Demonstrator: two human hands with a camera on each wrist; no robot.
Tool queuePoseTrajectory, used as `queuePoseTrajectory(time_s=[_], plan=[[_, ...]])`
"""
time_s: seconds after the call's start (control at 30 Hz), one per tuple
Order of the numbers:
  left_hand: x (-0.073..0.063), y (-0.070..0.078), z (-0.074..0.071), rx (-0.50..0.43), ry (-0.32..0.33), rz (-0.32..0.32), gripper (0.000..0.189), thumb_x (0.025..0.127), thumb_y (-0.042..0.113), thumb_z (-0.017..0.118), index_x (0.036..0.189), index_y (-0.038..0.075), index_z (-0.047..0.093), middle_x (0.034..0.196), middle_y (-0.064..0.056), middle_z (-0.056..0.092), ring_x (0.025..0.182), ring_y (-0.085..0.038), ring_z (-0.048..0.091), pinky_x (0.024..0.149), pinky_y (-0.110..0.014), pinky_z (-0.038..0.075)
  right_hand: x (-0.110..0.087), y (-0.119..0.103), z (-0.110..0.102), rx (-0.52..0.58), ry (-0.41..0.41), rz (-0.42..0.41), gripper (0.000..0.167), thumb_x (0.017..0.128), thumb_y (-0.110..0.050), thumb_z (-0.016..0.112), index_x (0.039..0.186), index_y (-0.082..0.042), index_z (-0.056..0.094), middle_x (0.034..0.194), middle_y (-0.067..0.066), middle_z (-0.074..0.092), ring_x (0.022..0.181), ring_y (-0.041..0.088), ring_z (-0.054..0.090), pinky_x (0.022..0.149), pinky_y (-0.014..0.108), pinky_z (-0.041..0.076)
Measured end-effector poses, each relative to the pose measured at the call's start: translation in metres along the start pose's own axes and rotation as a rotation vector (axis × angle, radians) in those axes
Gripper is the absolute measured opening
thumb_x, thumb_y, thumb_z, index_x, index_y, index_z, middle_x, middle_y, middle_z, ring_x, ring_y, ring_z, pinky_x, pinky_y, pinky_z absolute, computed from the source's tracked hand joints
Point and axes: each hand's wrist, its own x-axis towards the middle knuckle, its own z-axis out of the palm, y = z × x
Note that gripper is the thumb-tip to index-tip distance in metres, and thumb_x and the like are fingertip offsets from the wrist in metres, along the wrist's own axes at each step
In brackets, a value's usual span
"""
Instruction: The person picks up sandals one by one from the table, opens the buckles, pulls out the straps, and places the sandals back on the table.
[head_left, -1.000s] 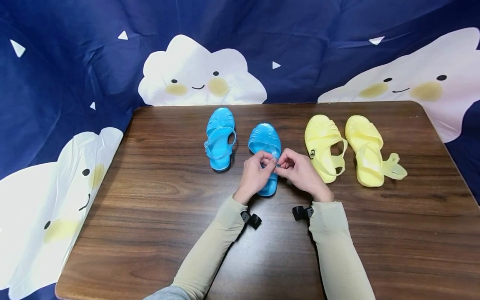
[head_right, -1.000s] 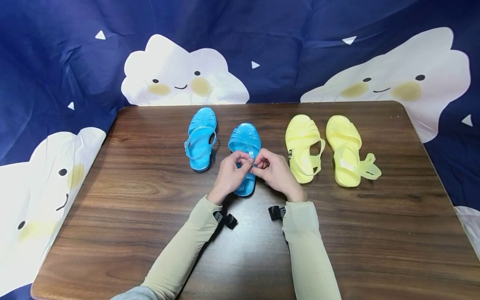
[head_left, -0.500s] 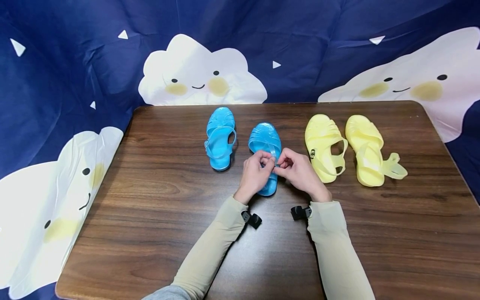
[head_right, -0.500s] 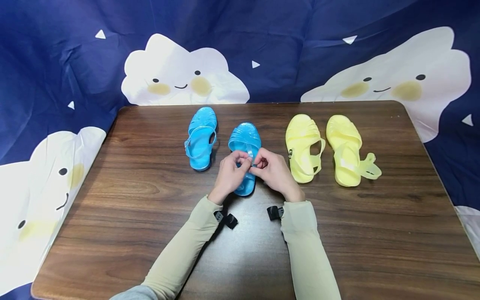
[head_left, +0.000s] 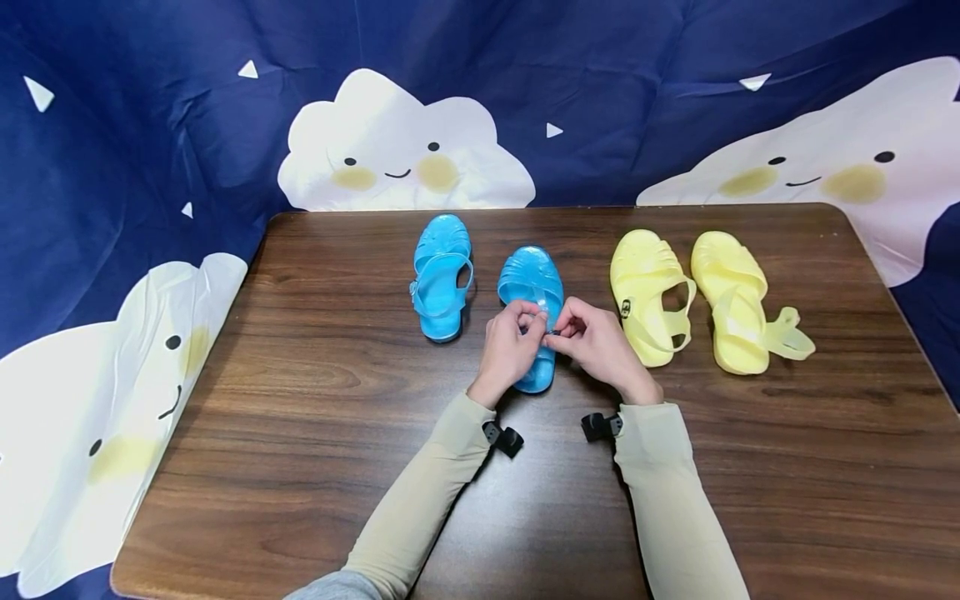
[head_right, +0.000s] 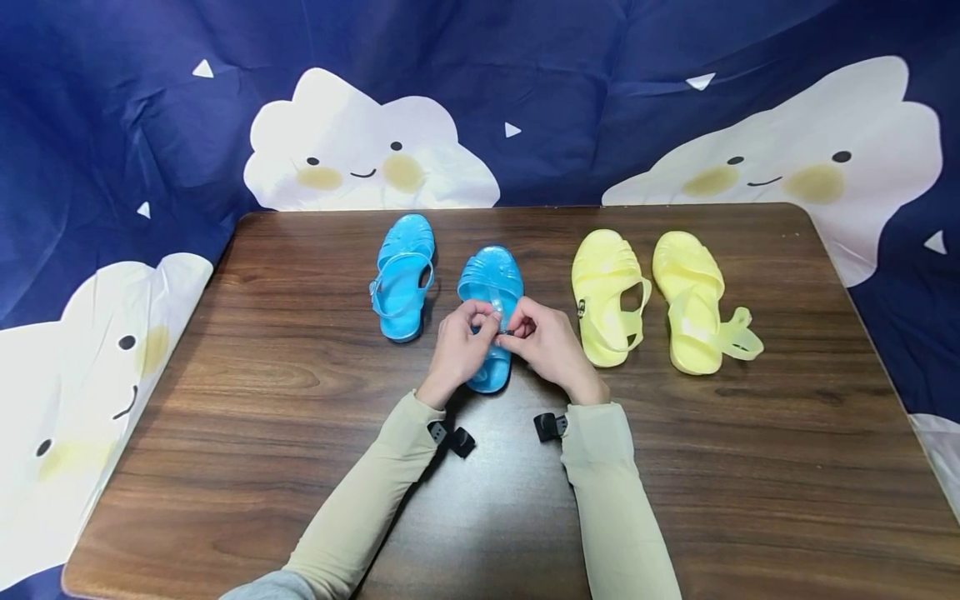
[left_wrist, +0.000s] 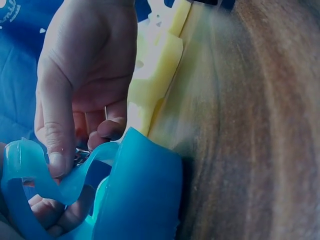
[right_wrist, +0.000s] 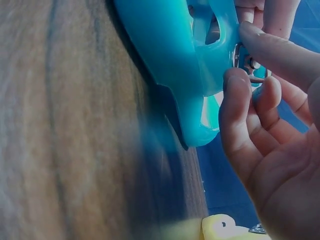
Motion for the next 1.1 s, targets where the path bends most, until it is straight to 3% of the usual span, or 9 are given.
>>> queuePoseTrajectory(time_s=[0.47,0.73,1.1], plan=[[-0.0003,-0.001,-0.0006,-0.012,0.011,-0.009,0.02,0.097,0.024,0.056,0.104,0.007,0.064,0.081,-0.003,0.073,0.054,-0.005,0.049,0.055,-0.019,0.039,-0.0012,-0.0002,0.0001,0.026,-0.017,0.01,0.021,0.082,-0.011,0.076,0.082,-0.009,0.055,0.074,0.006,0.061,0.06,0.014,0.053,0.05,0.022,0.044],[-0.0008,-0.0013,-0.001,-0.017,0.021,-0.008,0.018,0.097,0.023,0.056,0.104,0.007,0.063,0.081,-0.004,0.073,0.052,-0.006,0.047,0.053,-0.019,0.038,0.0005,-0.0012,0.0033,-0.041,0.012,0.067,0.019,0.08,-0.014,0.074,0.085,-0.01,0.056,0.075,0.004,0.062,0.065,0.013,0.054,0.058,0.021,0.043],[0.0011,-0.0038,-0.0016,-0.044,0.047,-0.019,0.019,0.1,0.023,0.052,0.106,0.007,0.06,0.074,-0.004,0.072,0.05,-0.004,0.049,0.051,-0.019,0.037,0.0007,-0.0017,0.0029,-0.028,-0.01,0.11,0.02,0.081,-0.018,0.074,0.091,-0.01,0.058,0.078,0.005,0.062,0.066,0.016,0.055,0.054,0.024,0.045]])
